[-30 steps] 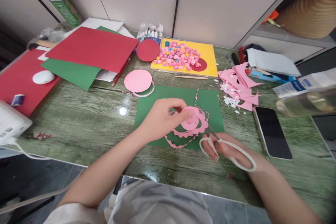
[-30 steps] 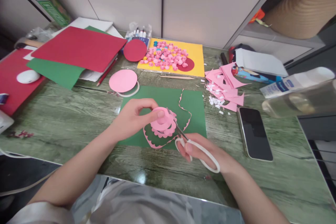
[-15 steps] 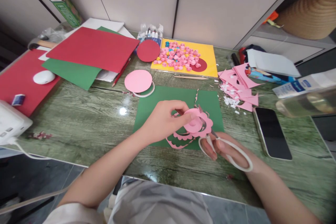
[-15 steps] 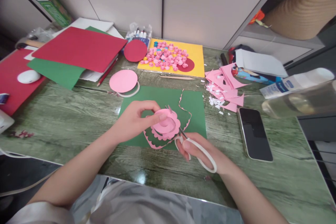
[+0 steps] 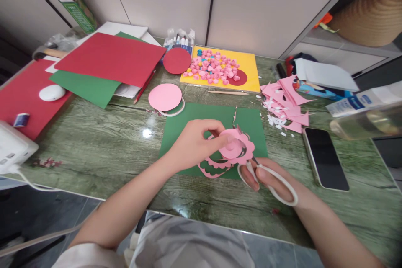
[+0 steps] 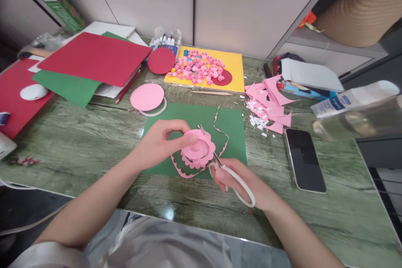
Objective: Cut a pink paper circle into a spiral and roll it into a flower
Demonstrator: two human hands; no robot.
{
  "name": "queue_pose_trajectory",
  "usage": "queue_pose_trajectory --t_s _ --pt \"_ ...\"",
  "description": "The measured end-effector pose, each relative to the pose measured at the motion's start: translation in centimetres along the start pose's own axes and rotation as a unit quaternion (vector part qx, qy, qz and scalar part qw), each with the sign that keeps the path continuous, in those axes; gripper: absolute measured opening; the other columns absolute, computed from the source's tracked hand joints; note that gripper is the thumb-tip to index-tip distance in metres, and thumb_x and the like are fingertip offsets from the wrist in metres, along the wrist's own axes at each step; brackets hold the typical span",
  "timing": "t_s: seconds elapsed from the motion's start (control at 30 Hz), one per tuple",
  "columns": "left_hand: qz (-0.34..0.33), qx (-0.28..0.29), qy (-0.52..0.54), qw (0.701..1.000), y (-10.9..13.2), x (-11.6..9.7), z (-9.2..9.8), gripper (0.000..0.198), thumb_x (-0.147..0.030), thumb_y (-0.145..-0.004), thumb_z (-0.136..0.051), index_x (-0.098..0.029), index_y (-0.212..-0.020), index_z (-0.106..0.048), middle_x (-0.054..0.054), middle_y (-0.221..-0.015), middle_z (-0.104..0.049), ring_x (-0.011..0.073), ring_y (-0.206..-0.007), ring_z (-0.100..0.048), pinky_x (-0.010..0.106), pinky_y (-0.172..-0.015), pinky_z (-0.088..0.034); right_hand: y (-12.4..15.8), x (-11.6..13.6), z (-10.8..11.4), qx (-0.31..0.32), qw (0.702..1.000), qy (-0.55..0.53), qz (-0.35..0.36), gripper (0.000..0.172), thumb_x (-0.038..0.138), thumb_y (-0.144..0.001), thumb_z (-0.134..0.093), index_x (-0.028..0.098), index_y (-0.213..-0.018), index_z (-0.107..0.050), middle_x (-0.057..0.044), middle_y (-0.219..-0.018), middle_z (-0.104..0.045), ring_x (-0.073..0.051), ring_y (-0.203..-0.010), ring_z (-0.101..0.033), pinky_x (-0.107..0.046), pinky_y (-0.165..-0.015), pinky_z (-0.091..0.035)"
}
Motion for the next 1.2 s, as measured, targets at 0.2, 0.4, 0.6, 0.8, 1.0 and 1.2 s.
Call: queue_pose_trajectory --t_s 0.2,0.4,0.6,0.8,1.0,1.2 --pt "0.007 -0.011 0.018 1.0 0.0 -0.1 0.2 0.024 -0.032 -0.08 -0.055 -0.014 -0.063 -0.056 -0.002 -0.064 -0.055 0.0087 -0.064 -0.047 0.021 -0.062 -0.036 0.3 -0.2 0.1 -0.001 1.0 0.023 -0.01 0.048 0.06 -0.087 -0.033 0.019 -0.063 -0.039 0.002 -0.06 -0.039 -0.012 -0.054 -0.034 -0.028 -0.054 -0.027" --pt "0.005 -0.016 0.042 0.999 -0.1 0.0 0.3 0.024 -0.032 -0.08 -0.054 -0.014 -0.065 -0.056 -0.001 -0.064 -0.056 0.0095 -0.065 -0.048 0.021 -0.061 -0.037 0.2 -0.2 0.3 0.0 1.0 0.03 -0.007 0.049 0.062 -0.086 -0.033 0.019 -0.063 -0.038 0.002 -0.06 -0.038 -0.012 -0.054 -0.033 -0.027 -0.054 -0.027" --pt "0.009 -0.029 0.04 0.999 -0.2 0.0 0.6 0.025 -0.033 -0.079 -0.055 -0.014 -0.063 -0.055 -0.001 -0.064 -0.056 0.0094 -0.064 -0.049 0.021 -0.06 -0.037 0.3 -0.2 0.4 0.006 0.999 0.037 -0.012 0.05 0.064 -0.085 -0.034 0.019 -0.063 -0.037 0.002 -0.06 -0.037 -0.012 -0.054 -0.032 -0.027 -0.053 -0.026" --pt "-0.004 -0.034 0.046 0.998 -0.2 0.3 0.8 0.025 -0.034 -0.081 -0.053 -0.014 -0.066 -0.057 0.0 -0.066 -0.057 0.0093 -0.066 -0.05 0.021 -0.063 -0.038 0.4 0.0 0.4 -0.002 0.999 0.03 -0.018 0.05 0.062 -0.085 -0.037 0.019 -0.061 -0.037 0.004 -0.058 -0.035 -0.011 -0.052 -0.03 -0.026 -0.051 -0.024" --pt "-0.006 -0.047 0.043 0.998 -0.2 0.3 1.1 0.026 -0.035 -0.081 -0.052 -0.014 -0.068 -0.058 0.001 -0.067 -0.057 0.01 -0.066 -0.05 0.021 -0.062 -0.039 0.6 -0.3 0.6 0.001 0.998 0.033 -0.044 0.05 0.064 -0.082 -0.041 0.018 -0.062 -0.039 0.004 -0.058 -0.035 -0.01 -0.052 -0.03 -0.025 -0.05 -0.022" --pt "-0.005 -0.053 0.059 0.997 -0.1 0.2 1.3 0.024 -0.033 -0.081 -0.054 -0.014 -0.067 -0.059 0.001 -0.066 -0.057 0.0094 -0.064 -0.05 0.02 -0.059 -0.039 0.8 -0.6 0.7 0.004 0.997 0.016 -0.075 0.052 0.068 -0.077 -0.045 0.019 -0.063 -0.037 0.005 -0.057 -0.03 -0.009 -0.051 -0.025 -0.024 -0.048 -0.018"
Point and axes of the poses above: each hand's wrist, its own y-axis away from the middle knuckle, its own z-axis out of the back of the hand, x = y × z, the point moved 3 cm from there along -y, towards the middle knuckle
